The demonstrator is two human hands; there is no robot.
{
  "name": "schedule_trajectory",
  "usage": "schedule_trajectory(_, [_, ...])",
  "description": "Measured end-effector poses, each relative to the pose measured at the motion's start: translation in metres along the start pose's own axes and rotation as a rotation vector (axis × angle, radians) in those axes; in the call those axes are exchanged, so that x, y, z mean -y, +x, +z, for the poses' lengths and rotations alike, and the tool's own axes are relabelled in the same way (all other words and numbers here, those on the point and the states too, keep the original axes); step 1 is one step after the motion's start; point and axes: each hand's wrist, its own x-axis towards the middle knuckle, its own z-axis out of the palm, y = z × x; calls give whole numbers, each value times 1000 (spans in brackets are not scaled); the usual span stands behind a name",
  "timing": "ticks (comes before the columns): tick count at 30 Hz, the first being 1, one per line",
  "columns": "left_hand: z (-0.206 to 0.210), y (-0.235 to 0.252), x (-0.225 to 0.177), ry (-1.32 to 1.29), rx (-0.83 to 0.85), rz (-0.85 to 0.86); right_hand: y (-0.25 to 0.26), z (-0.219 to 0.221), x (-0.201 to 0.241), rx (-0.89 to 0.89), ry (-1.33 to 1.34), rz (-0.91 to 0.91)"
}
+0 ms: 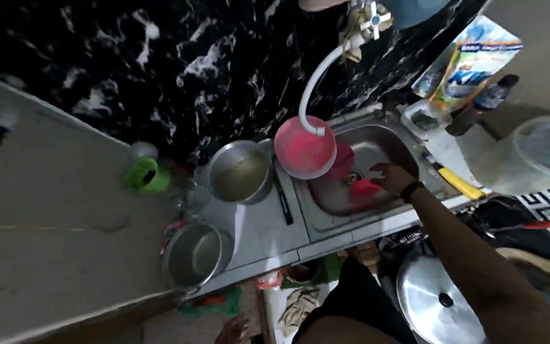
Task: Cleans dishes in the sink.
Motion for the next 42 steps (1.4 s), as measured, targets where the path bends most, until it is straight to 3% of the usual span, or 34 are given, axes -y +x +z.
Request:
schedule_trajectory(2, [36, 8, -56, 47, 41, 121, 13, -31, 15, 4, 113, -12])
schedule_trajectory(5, [90, 16, -130, 50, 98, 280, 43, -41, 31, -95, 155, -93])
schedule_trajectory(8, [141, 24, -191, -5, 138, 348, 75, -31, 65, -66, 255, -128])
schedule_trajectory(11, [182, 24, -233, 33, 176, 356, 103, -5, 95, 10, 442, 6])
schedule_trajectory(13, [200, 28, -252, 40, 211, 389, 117, 8, 105, 30, 428, 26])
schedule_trajectory(16, [215, 36, -273, 41, 219, 431, 117, 7, 117, -14, 229, -5])
schedule_trajectory(19, [217, 43, -296, 52, 179, 469, 119, -1, 132, -77, -14, -279])
schedule_trajectory(22, [219, 53, -309, -18, 143, 432, 135, 4, 157, 93, -222, -512])
schedule_trajectory(24, [226, 59, -319, -85, 146, 305, 149, 9, 175, 220, -232, -509])
schedule_trajectory(27, [244, 75, -330, -196, 157, 140, 173, 23, 192, 267, -255, -490])
schedule_trajectory(30, [260, 88, -336, -313, 125, 144, 184, 36, 201, 275, -281, -487])
schedule_trajectory(36, [268, 95, -351, -447, 94, 164, 187, 18, 211, 418, -348, -435])
schedule_trajectory(42, [283, 101, -368, -766, -41, 131, 199, 46, 206, 562, -308, -420])
